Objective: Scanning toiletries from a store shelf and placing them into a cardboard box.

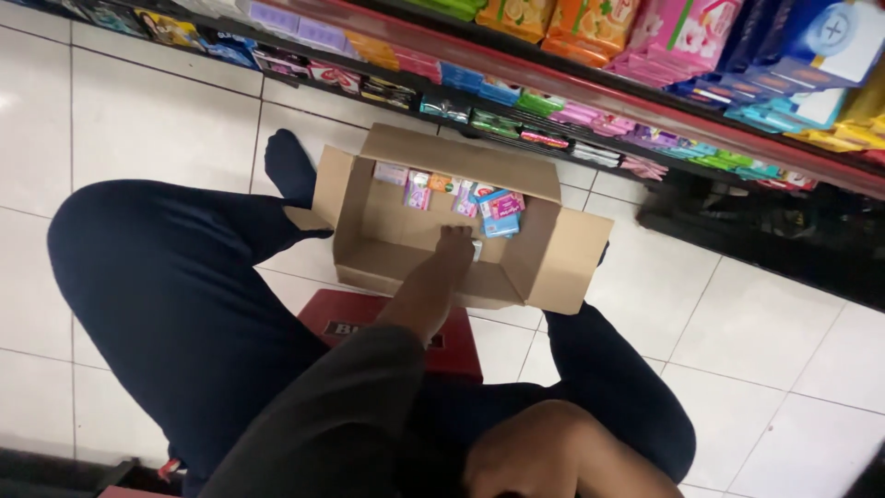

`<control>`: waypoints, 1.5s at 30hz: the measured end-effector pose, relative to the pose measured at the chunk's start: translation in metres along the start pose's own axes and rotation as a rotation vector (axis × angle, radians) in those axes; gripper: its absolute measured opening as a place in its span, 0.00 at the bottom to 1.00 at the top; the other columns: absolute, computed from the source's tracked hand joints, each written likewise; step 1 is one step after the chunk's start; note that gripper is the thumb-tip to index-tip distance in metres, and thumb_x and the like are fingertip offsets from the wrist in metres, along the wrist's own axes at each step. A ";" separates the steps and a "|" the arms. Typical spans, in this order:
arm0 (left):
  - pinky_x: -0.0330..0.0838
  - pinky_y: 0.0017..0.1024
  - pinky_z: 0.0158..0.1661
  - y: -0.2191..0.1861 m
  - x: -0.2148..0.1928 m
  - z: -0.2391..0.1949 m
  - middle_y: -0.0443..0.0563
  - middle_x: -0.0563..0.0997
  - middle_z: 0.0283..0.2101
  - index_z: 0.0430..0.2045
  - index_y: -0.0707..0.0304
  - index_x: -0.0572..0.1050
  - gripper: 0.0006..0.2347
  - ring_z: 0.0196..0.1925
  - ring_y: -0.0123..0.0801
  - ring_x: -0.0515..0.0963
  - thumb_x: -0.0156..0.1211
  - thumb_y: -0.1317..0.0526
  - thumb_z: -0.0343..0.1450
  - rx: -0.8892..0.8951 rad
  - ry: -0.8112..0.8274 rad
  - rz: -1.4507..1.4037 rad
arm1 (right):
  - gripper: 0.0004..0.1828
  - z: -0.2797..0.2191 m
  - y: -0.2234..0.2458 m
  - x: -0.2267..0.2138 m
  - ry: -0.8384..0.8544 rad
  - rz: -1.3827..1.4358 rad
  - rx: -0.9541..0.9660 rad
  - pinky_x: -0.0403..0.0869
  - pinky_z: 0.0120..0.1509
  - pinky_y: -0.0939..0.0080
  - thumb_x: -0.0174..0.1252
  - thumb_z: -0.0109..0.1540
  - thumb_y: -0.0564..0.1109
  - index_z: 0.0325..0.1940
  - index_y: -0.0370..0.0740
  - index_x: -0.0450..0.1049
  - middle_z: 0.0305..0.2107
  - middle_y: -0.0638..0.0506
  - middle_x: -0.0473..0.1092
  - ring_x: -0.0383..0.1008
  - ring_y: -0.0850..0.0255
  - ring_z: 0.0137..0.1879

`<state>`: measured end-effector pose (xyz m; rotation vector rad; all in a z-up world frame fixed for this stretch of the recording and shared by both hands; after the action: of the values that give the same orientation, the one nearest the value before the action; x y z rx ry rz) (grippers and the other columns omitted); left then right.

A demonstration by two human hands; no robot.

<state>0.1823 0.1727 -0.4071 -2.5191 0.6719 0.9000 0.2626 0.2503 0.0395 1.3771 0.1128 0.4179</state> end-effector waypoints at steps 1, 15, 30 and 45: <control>0.58 0.62 0.61 0.000 0.012 0.008 0.57 0.68 0.63 0.53 0.59 0.78 0.19 0.67 0.55 0.66 0.63 0.57 0.67 0.001 -0.006 -0.001 | 0.17 0.000 0.010 -0.010 0.001 -0.002 0.006 0.74 0.50 0.51 0.62 0.59 0.52 0.37 0.34 0.72 0.36 0.37 0.74 0.77 0.43 0.47; 0.76 0.44 0.48 0.039 -0.110 -0.044 0.58 0.82 0.48 0.41 0.61 0.83 0.11 0.51 0.46 0.83 0.62 0.62 0.67 0.196 0.020 -0.035 | 0.45 -0.086 -0.006 -0.098 -1.371 0.025 0.604 0.70 0.66 0.55 0.77 0.43 0.41 0.63 0.35 0.68 0.53 0.46 0.74 0.73 0.56 0.60; 0.77 0.38 0.43 0.184 -0.335 -0.242 0.54 0.78 0.40 0.46 0.63 0.62 0.27 0.47 0.40 0.81 0.74 0.66 0.59 0.457 -0.770 -1.190 | 0.18 -0.102 -0.014 -0.167 -1.966 -0.210 0.476 0.74 0.41 0.56 0.66 0.55 0.36 0.50 0.33 0.78 0.32 0.47 0.77 0.75 0.58 0.35; 0.75 0.33 0.45 0.193 -0.334 -0.203 0.60 0.84 0.44 0.46 0.67 0.80 0.19 0.43 0.38 0.84 0.69 0.53 0.67 0.175 -0.860 -1.016 | 0.37 -0.076 0.049 -0.170 -1.440 -1.205 0.835 0.56 0.74 0.41 0.64 0.38 0.33 0.53 0.41 0.74 0.46 0.46 0.72 0.68 0.45 0.60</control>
<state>-0.0535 0.0177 -0.0745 -1.6469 -0.6985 1.2238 0.0705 0.2675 0.0441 1.7978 -0.1086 -1.7926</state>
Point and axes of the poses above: each hand's wrist, its own z-axis towards the middle knuckle, its own x-axis out of the palm, y = z × x, the point moved 4 cm from there along z, towards the middle knuckle
